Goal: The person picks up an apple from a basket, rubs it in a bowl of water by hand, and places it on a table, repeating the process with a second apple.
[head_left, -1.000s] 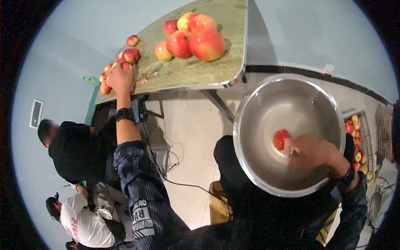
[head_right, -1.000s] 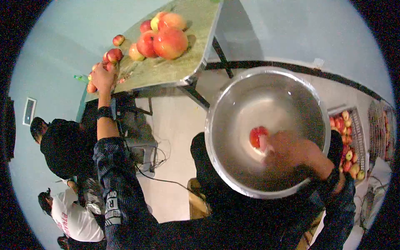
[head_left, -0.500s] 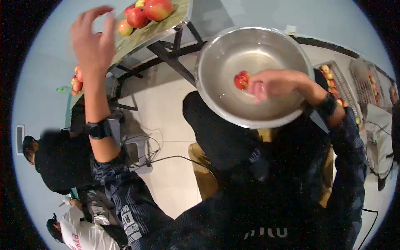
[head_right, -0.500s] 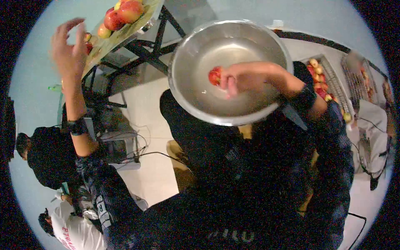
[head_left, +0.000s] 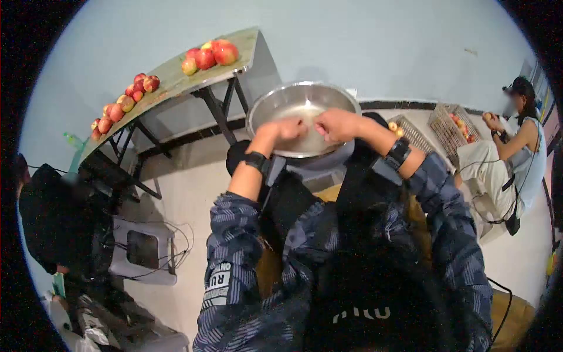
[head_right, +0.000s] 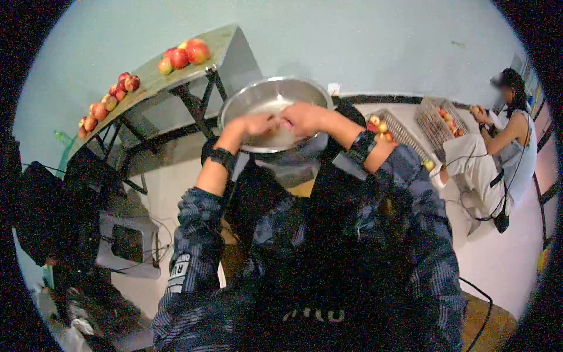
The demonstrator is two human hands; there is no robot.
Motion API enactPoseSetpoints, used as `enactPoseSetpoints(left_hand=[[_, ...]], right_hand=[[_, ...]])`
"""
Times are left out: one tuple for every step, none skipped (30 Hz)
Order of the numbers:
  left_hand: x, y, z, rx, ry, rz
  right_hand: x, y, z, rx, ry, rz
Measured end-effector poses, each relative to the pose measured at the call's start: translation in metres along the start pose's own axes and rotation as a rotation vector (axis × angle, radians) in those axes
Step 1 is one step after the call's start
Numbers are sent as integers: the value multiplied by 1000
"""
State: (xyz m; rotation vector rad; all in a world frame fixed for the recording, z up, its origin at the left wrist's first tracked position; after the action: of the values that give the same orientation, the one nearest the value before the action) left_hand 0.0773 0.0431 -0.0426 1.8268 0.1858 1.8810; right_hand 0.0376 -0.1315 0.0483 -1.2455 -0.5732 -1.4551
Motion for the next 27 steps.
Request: enactPoseSetpoints(left_hand=[[-14,-10,8,29,15,-29],[-26,-28,21,-38,43,-11],[-12,-15,13,-12,39,37],[5,12,-7,19,29,80],[12,26,-20,51,16,119],[8,21,-18,28,-62,146],[1,5,-8,-10,-57,136],[-10,-16,3,-45,-58,128],[-20,-27,7,-82,-65,124],[-9,-19,-3,92,-68,178],[3,-5,-10,192,-97,230],[15,8,-15,290,-121,283],[24,17,-19,389,-145,336],[31,23,-32,444,5,443],[30,20,-33,453,49,417],[30,16,-33,464,91,393],[29,11,-32,475,134,371],[31,11,-33,497,121,377],[38,13,-33,519,111,384],[43,16,-34,539,103,390],[45,18,-35,541,111,387],[46,20,-36,542,118,384],[46,21,-37,542,126,383],[45,17,-34,521,164,378],[42,13,-30,516,161,366],[40,8,-27,510,157,355],[40,8,-26,504,154,343]], right_hand=[[-3,8,5,32,48,-15],[-6,11,11,23,71,-30],[-6,11,18,10,104,5],[-7,11,23,-6,132,46],[-11,12,28,-25,156,89],[-13,16,33,-53,186,162],[-17,23,39,-98,208,110],[-23,29,44,-147,231,63],[-31,37,46,-198,258,21],[-43,46,45,-245,289,22],[-56,57,45,-288,321,18],[-61,67,46,-329,354,11],[-62,70,47,-342,305,74],[-61,72,47,-354,251,135],[-64,76,47,-365,193,199],[-72,88,48,-447,153,240],[-79,99,45,-472,146,244],[-76,99,41,-493,139,246],[-68,91,40,-512,133,245],[-65,84,33,-611,109,297],[-67,84,32,-639,123,324],[-69,83,31,-668,136,351],[-70,83,30,-697,152,378],[-70,84,30,-706,126,383],[-70,85,30,-715,101,388],[-71,85,29,-724,76,393],[-69,83,28,-719,79,404]])
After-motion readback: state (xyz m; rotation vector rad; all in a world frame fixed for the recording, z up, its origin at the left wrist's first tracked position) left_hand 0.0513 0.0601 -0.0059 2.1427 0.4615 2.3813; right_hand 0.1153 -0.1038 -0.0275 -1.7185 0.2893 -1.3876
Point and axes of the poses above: each hand's wrist, its own z-axis towards the middle knuckle, its own x-axis out of the back of the hand, y = z × x, the point moved 5 cm from there along z, towards the middle knuckle, and after that the axes turned 13 degrees about y, right-handed, at the moved point
